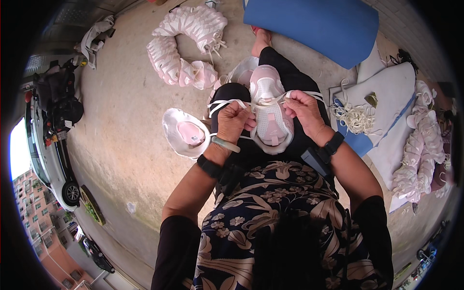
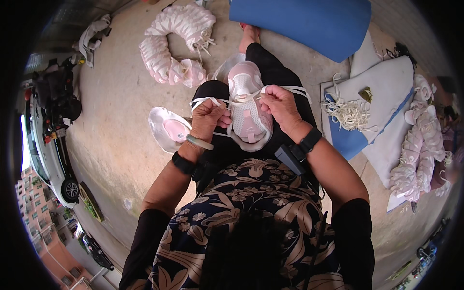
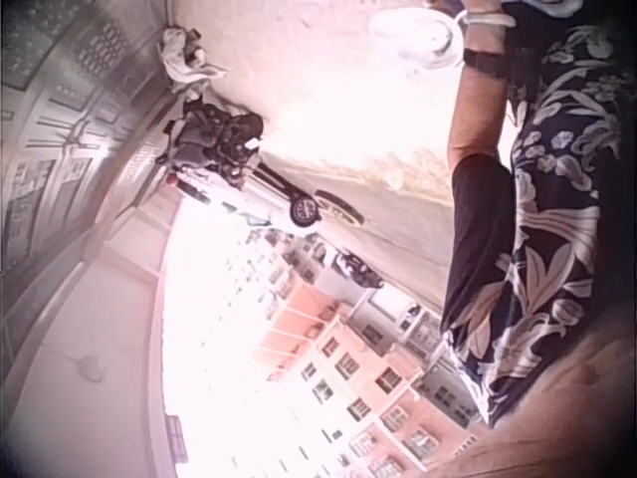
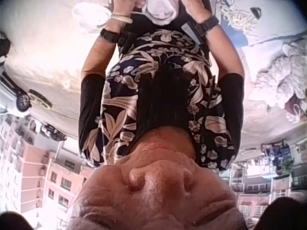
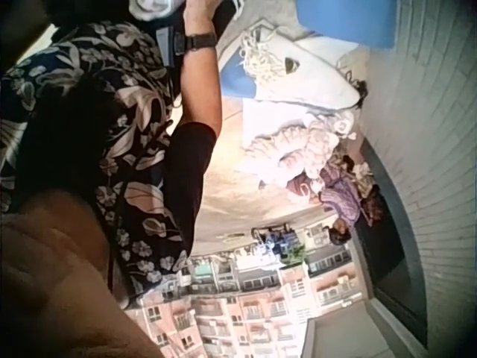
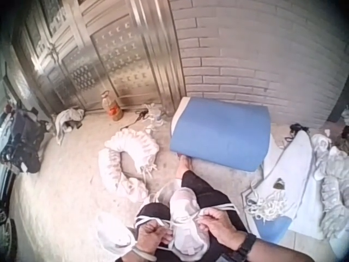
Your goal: The recorder is lacing a pair of white and pink athletic shoes while sitting on the floor.
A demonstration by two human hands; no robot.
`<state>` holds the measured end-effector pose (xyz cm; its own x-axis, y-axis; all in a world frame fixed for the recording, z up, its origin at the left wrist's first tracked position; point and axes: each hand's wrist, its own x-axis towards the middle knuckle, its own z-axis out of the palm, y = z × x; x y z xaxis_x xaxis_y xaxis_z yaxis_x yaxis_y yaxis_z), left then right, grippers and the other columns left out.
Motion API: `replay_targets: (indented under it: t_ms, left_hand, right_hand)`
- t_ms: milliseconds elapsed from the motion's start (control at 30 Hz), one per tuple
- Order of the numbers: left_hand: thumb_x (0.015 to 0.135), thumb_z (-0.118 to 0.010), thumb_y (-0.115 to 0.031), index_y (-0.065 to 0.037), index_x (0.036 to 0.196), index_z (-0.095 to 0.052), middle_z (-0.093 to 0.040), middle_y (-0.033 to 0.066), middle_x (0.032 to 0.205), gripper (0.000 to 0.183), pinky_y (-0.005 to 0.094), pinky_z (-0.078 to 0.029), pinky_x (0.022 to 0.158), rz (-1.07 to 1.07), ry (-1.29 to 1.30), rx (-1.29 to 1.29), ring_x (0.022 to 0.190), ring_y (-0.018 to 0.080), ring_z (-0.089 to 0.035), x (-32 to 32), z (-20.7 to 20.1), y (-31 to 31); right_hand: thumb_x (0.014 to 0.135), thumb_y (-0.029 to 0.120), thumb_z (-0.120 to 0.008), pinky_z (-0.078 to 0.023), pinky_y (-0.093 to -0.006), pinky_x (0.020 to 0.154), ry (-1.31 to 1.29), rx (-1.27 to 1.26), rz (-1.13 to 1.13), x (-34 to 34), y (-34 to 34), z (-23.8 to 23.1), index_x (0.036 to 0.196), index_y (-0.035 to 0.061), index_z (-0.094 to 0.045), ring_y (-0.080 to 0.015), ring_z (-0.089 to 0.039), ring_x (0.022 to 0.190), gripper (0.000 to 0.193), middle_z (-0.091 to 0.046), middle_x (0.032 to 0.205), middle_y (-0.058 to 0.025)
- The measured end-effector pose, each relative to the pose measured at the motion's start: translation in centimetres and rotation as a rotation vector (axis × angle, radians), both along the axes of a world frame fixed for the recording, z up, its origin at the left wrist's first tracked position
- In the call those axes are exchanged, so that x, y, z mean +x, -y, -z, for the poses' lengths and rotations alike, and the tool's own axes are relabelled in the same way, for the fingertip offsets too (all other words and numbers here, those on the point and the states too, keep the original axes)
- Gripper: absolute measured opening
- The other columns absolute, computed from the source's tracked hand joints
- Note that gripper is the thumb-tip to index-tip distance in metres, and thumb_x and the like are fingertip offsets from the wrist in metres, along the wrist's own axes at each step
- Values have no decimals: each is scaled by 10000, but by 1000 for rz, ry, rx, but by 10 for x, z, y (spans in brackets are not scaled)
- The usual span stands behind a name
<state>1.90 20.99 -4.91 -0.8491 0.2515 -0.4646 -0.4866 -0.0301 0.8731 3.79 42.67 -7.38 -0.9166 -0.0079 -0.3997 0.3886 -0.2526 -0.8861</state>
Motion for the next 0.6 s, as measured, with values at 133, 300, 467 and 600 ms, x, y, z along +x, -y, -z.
replay_targets:
  t_ms: [133,300,467,600]
  left_hand:
    - [873,-553,-101,-41,821,-590,-633,48,701,87,206,-474,473,-16,-19,-4,558,111,-603,1,3,-1]
    - [869,-538,-66,-29,799,-581,-613,53,664,90,205,-462,444,-30,-20,-16,509,98,-573,3,0,-2]
    - [867,-532,-76,-29,773,-566,-581,34,619,111,199,-429,404,97,-85,-183,455,80,-534,2,5,3]
    - [855,-519,-67,-25,739,-538,-552,28,583,125,199,-401,371,79,-133,-304,425,74,-516,1,3,-1]
  right_hand:
    - [844,64,-555,-407,-179,522,-29,31,-13,0,1,0,817,37,-582,-41,-500,583,47,-566,696,4]
    - [837,59,-563,-416,-186,526,-50,72,-10,2,4,-3,800,22,-574,-45,-497,584,53,-558,688,9]
    - [802,46,-589,-430,-228,530,-216,311,-93,-5,6,12,757,1,-573,-90,-527,573,66,-569,652,-15]
    - [748,41,-624,-441,-272,543,-574,683,-26,-7,12,19,744,-3,-570,-187,-559,574,69,-577,663,-93]
